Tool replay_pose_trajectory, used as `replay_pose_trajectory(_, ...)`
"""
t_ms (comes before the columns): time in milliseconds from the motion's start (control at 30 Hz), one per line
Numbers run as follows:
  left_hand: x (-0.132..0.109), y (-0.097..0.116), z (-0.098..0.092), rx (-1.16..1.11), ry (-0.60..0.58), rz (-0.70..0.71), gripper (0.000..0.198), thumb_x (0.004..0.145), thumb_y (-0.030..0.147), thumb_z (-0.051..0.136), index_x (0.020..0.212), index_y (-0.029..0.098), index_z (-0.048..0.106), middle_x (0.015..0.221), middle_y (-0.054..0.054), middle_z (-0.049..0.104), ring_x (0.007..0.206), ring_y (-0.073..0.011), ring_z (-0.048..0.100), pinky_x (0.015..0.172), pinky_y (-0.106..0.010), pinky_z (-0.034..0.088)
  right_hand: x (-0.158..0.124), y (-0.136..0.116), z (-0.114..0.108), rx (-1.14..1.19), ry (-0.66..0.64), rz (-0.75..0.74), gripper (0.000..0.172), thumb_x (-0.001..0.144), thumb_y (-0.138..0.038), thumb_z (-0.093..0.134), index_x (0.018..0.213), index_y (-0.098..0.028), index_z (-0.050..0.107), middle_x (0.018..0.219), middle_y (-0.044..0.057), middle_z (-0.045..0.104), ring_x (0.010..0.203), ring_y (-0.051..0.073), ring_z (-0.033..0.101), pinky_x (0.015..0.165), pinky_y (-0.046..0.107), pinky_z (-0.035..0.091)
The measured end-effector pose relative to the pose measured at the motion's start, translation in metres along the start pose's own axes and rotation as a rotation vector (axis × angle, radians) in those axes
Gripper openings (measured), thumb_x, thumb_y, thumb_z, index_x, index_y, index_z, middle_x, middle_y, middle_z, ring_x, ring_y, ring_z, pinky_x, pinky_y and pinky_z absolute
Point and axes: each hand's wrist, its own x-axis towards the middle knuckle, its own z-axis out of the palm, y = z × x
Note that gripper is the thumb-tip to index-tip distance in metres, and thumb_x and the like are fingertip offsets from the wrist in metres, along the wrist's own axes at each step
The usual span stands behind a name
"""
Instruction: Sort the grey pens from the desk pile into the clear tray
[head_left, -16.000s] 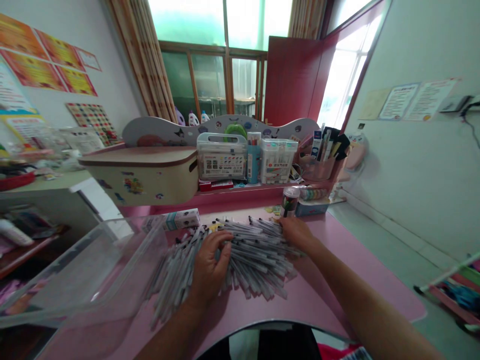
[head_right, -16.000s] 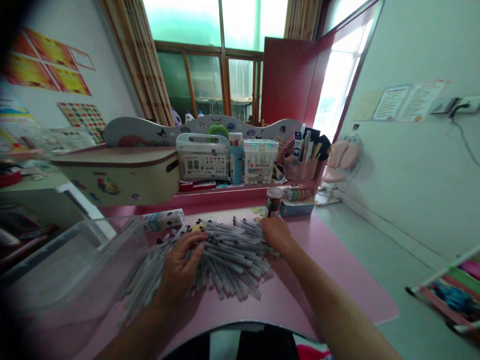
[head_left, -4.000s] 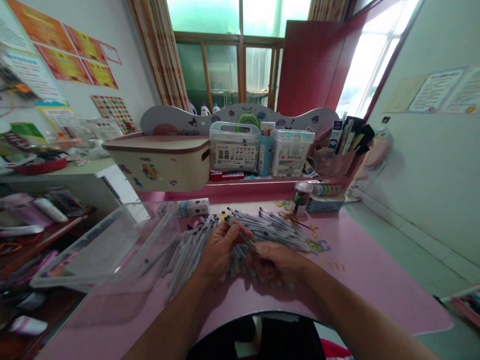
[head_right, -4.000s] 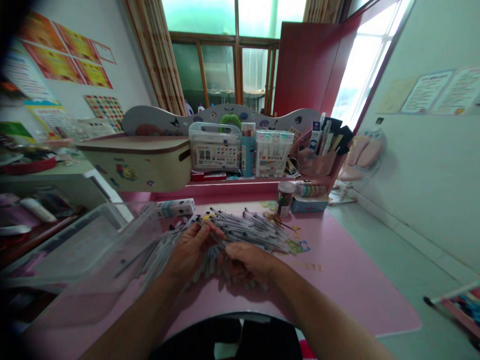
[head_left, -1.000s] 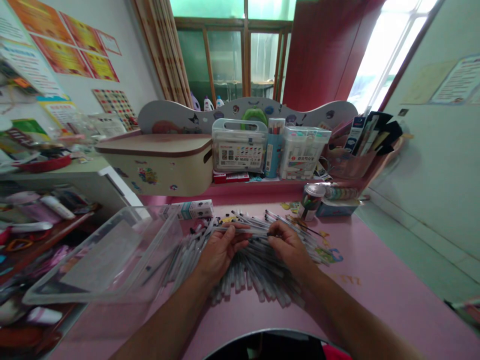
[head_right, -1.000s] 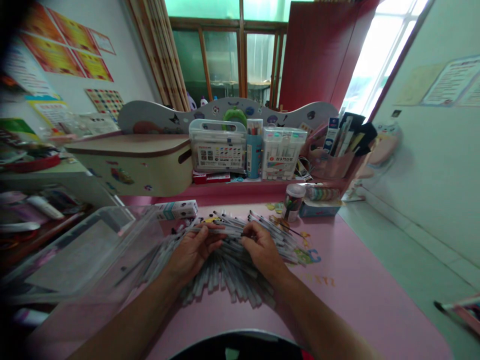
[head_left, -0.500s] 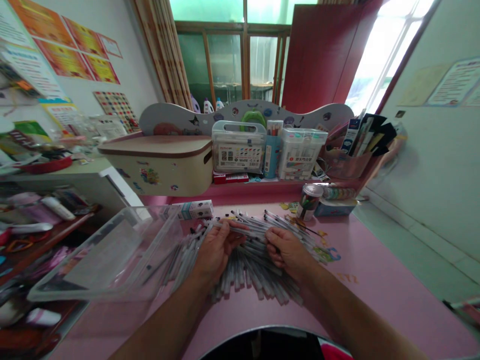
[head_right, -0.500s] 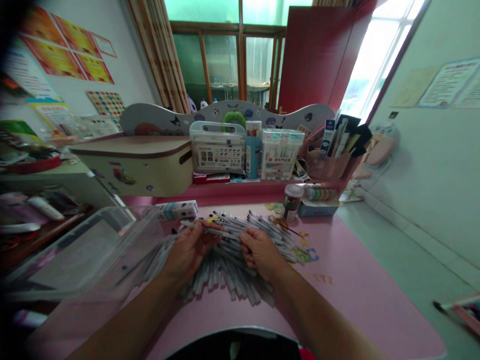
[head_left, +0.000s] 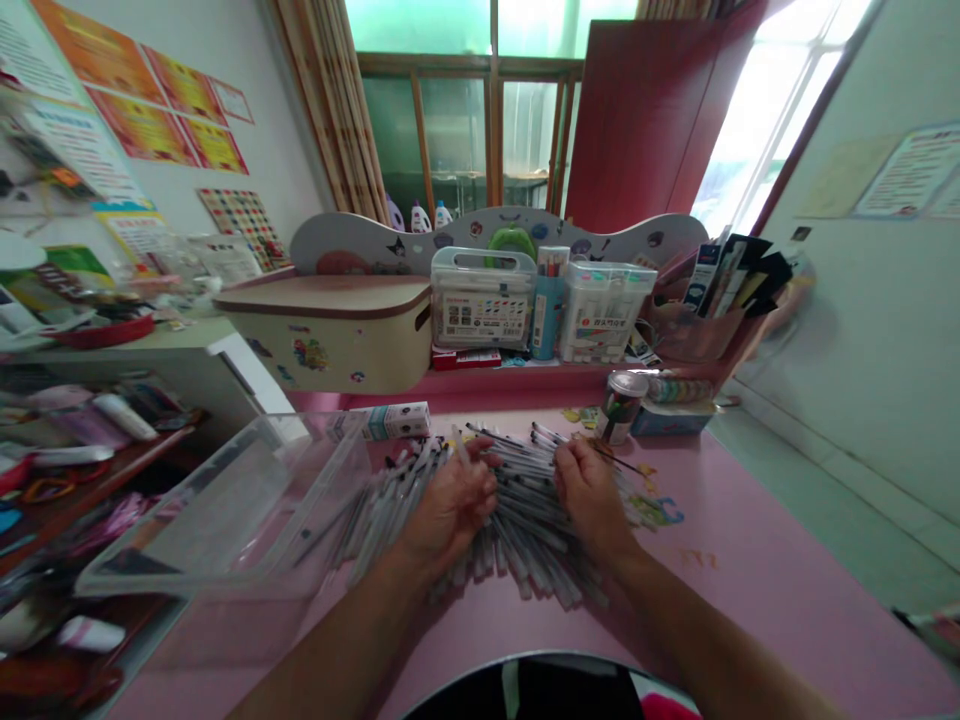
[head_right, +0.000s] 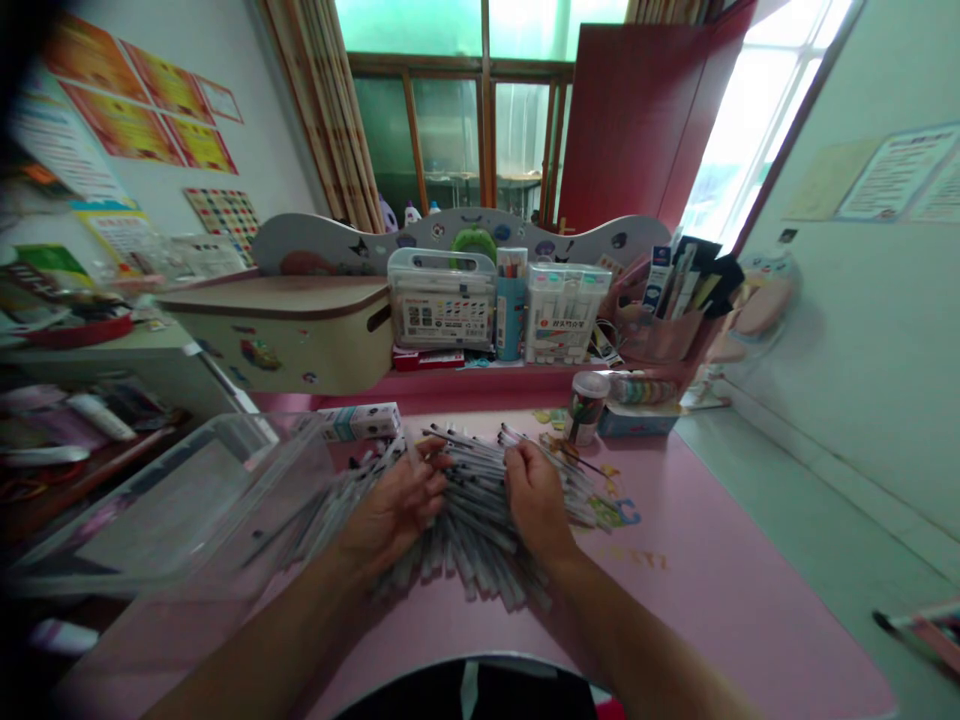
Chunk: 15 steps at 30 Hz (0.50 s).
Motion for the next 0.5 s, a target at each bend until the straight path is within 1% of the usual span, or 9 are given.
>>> replay_pose_trajectory(33,-0.002,-0.006,0.003,0.031,-0.009,-0.017,0.031,0.076,0.018,0.075,0.104,0.015,0.064,0.09,-0.004,0.063,0.058,-0.0053,0.051,0.043,-0.013,0.037,-0.004,-0.001,0.003,-0.09,-0.007,-0.068,0.028,0.092,-0.041,0.046,0.072,-0.022,0.048,0.06,-0.003,0.046,0.056,0.014,0.043,0.052,0.027,0.033)
replay_pose_trajectory(67,-0.003,-0.01,0.004,0.047,0.004,-0.019,0.024,0.078,0.022,0.074,0.099,0.015,0.065,0.093,-0.005,0.064,0.06,-0.0062,0.053,0.044,-0.013,0.039,-0.008,-0.002,0.005,-0.151,-0.043,-0.123,0.026,0.092,-0.038,0.046,0.074,-0.021,0.051,0.063,-0.002,0.049,0.061,0.015,0.046,0.057,0.028,0.035)
replay_pose_trajectory(100,-0.003,-0.013,0.005,0.048,0.03,-0.012,0.017,0.081,0.027,0.071,0.091,0.014,0.065,0.094,-0.006,0.065,0.062,-0.0078,0.056,0.046,-0.015,0.043,-0.012,-0.003,0.006,-0.182,-0.086,-0.156,0.023,0.092,-0.036,0.046,0.076,-0.021,0.053,0.067,-0.001,0.051,0.065,0.016,0.048,0.061,0.029,0.037)
replay_pose_trajectory(133,-0.003,-0.014,0.005,0.038,0.059,-0.006,0.017,0.085,0.03,0.067,0.081,0.014,0.063,0.094,-0.007,0.066,0.066,-0.01,0.059,0.05,-0.018,0.048,-0.014,-0.004,0.007,-0.183,-0.124,-0.173,0.018,0.091,-0.033,0.046,0.08,-0.021,0.053,0.07,0.0,0.052,0.068,0.017,0.049,0.064,0.029,0.038)
replay_pose_trajectory(200,-0.002,-0.012,0.005,-0.002,0.082,-0.029,0.029,0.09,0.033,0.057,0.068,0.015,0.056,0.09,-0.008,0.068,0.077,-0.0155,0.065,0.066,-0.027,0.057,-0.016,-0.005,0.006,-0.139,-0.146,-0.189,0.009,0.089,-0.026,0.044,0.091,-0.022,0.052,0.078,0.0,0.053,0.073,0.017,0.049,0.069,0.031,0.039)
replay_pose_trajectory(267,-0.001,-0.008,0.004,-0.059,0.036,-0.091,0.035,0.093,0.033,0.052,0.063,0.016,0.052,0.087,-0.009,0.069,0.092,-0.0211,0.068,0.083,-0.037,0.057,-0.015,-0.005,0.005,-0.104,-0.101,-0.222,0.015,0.085,-0.018,0.041,0.096,-0.023,0.048,0.082,0.001,0.051,0.078,0.018,0.049,0.073,0.032,0.04)
replay_pose_trajectory(367,-0.003,-0.007,0.007,-0.13,-0.041,-0.214,0.03,0.093,0.029,0.048,0.068,0.015,0.058,0.099,-0.014,0.071,0.108,-0.0258,0.066,0.096,-0.041,0.052,-0.015,-0.005,0.005,-0.126,-0.043,-0.288,0.018,0.079,-0.013,0.04,0.092,-0.025,0.045,0.083,0.002,0.049,0.079,0.02,0.048,0.077,0.034,0.04)
replay_pose_trajectory(433,-0.005,-0.011,0.009,-0.168,-0.031,-0.286,0.025,0.092,0.024,0.045,0.081,0.013,0.065,0.107,-0.015,0.071,0.109,-0.0256,0.066,0.097,-0.04,0.051,-0.017,-0.006,0.008,-0.139,-0.059,-0.317,0.018,0.079,-0.013,0.042,0.093,-0.025,0.045,0.084,0.003,0.051,0.08,0.021,0.049,0.079,0.036,0.042)
replay_pose_trajectory(500,-0.006,-0.017,0.012,-0.198,-0.002,-0.327,0.027,0.092,0.021,0.042,0.092,0.01,0.067,0.102,-0.015,0.071,0.103,-0.0242,0.068,0.094,-0.039,0.052,-0.021,-0.008,0.011,-0.131,-0.1,-0.355,0.018,0.082,-0.014,0.043,0.095,-0.026,0.048,0.089,0.005,0.055,0.084,0.022,0.052,0.082,0.038,0.043)
